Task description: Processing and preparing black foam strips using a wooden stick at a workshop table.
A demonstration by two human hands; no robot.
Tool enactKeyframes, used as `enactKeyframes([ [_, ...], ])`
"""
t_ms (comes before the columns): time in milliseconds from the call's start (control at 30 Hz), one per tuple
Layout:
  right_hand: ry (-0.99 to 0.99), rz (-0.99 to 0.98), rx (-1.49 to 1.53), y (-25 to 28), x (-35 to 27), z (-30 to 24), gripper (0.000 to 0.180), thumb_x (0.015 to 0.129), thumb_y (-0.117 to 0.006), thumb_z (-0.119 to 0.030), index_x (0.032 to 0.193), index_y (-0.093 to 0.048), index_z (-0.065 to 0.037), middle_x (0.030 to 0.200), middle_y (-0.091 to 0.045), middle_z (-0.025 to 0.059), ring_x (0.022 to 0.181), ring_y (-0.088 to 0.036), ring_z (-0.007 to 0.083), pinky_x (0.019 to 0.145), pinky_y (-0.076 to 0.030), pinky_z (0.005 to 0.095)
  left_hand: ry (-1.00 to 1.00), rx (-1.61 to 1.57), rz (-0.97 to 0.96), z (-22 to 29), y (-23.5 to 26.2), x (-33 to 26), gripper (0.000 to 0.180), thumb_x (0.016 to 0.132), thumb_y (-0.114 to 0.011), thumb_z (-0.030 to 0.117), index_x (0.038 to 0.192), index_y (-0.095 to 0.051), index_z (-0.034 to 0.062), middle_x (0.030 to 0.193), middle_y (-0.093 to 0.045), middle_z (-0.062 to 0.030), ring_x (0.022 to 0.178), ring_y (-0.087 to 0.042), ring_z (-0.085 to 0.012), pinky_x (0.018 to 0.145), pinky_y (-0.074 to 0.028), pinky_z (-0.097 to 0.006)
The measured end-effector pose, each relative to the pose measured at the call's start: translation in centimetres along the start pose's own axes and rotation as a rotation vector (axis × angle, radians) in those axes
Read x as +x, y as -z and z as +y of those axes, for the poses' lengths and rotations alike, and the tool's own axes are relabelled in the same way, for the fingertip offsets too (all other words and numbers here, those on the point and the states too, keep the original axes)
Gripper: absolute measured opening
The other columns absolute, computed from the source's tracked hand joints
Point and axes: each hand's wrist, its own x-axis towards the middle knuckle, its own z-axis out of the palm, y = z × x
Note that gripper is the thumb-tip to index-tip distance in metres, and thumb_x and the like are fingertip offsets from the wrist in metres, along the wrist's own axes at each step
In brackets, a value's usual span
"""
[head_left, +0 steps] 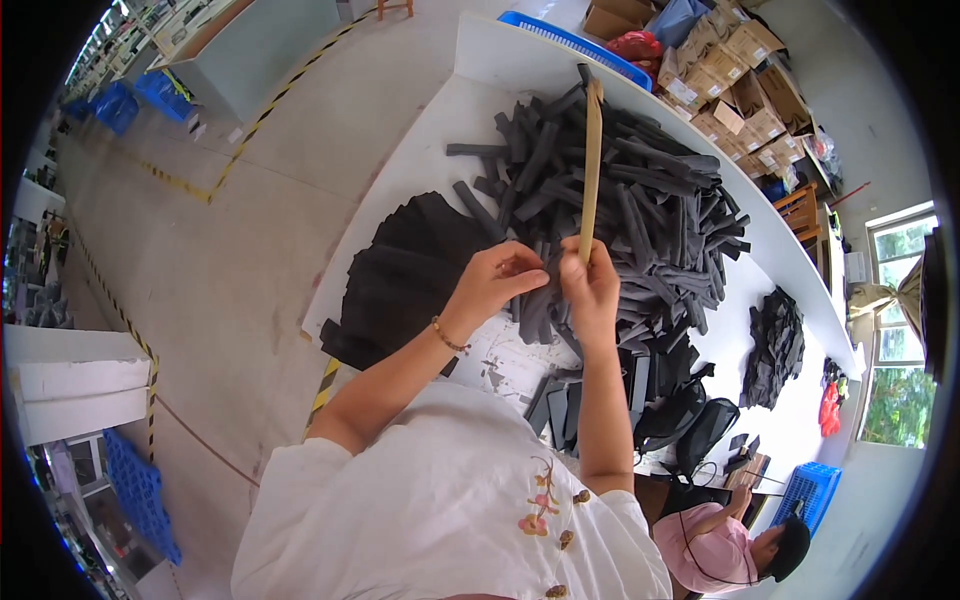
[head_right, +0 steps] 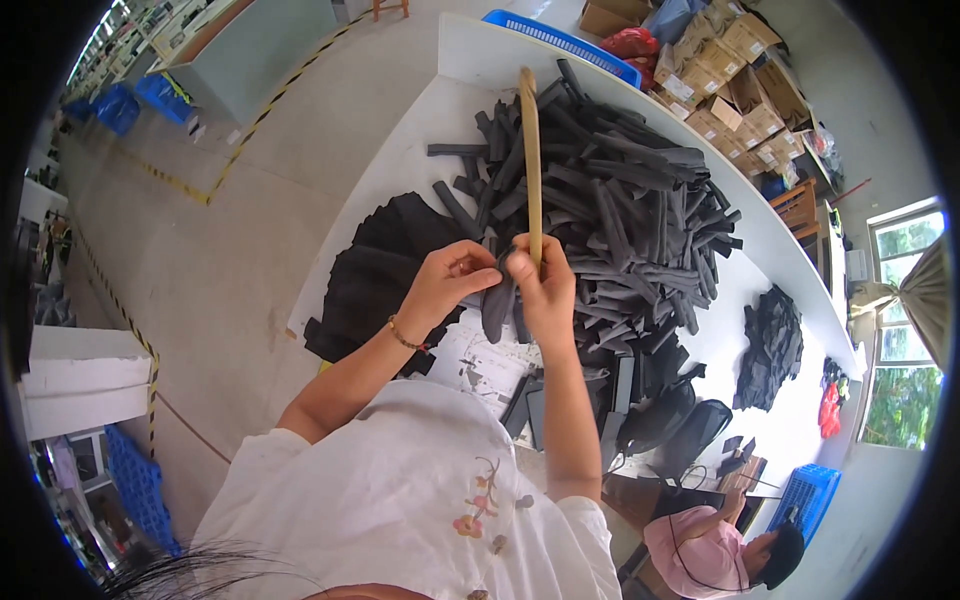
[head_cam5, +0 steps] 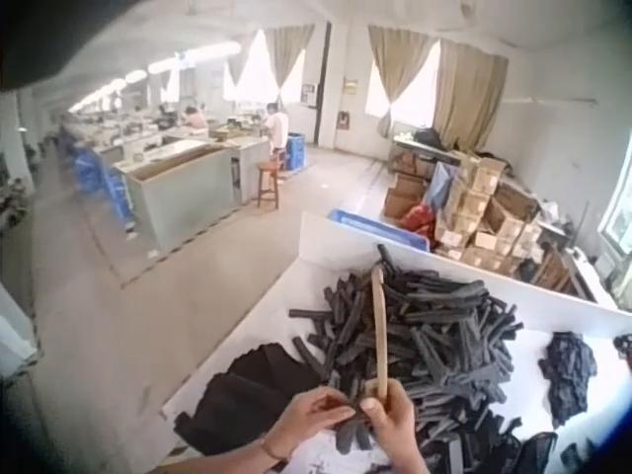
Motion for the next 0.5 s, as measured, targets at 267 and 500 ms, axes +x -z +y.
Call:
enactKeyframes([
  [267,-0.145,0.057,0.167,0.1,-2.3,4.2,0.013,0.084,-0.07,-0.014,0.087,-0.059,-0.007,0.065,-0.048,-0.0082,0.051,-0.035,0.0011,0.046,-0.025,0.017,0.123,-0.487,0.129,-2.9,0.0,-0.5,0.012,0.088,-0.065,0.014,0.092,-0.063,0.0027,0.081,-0.06,0.0013,0.075,-0.053,-0.0042,0.063,-0.042,-0.019],
  [500,-0.111,0.04,0.224,-0.7,-2.8,5.2,0.007,0.088,-0.066,-0.009,0.086,-0.061,-0.003,0.067,-0.049,-0.0067,0.055,-0.037,0.0007,0.048,-0.027,0.0168,-0.023,-0.059,0.196,-2.2,0.2,-0.1,0.014,0.091,-0.061,0.017,0.093,-0.064,0.0028,0.077,-0.058,0.0045,0.071,-0.049,-0.0025,0.062,-0.039,-0.018],
])
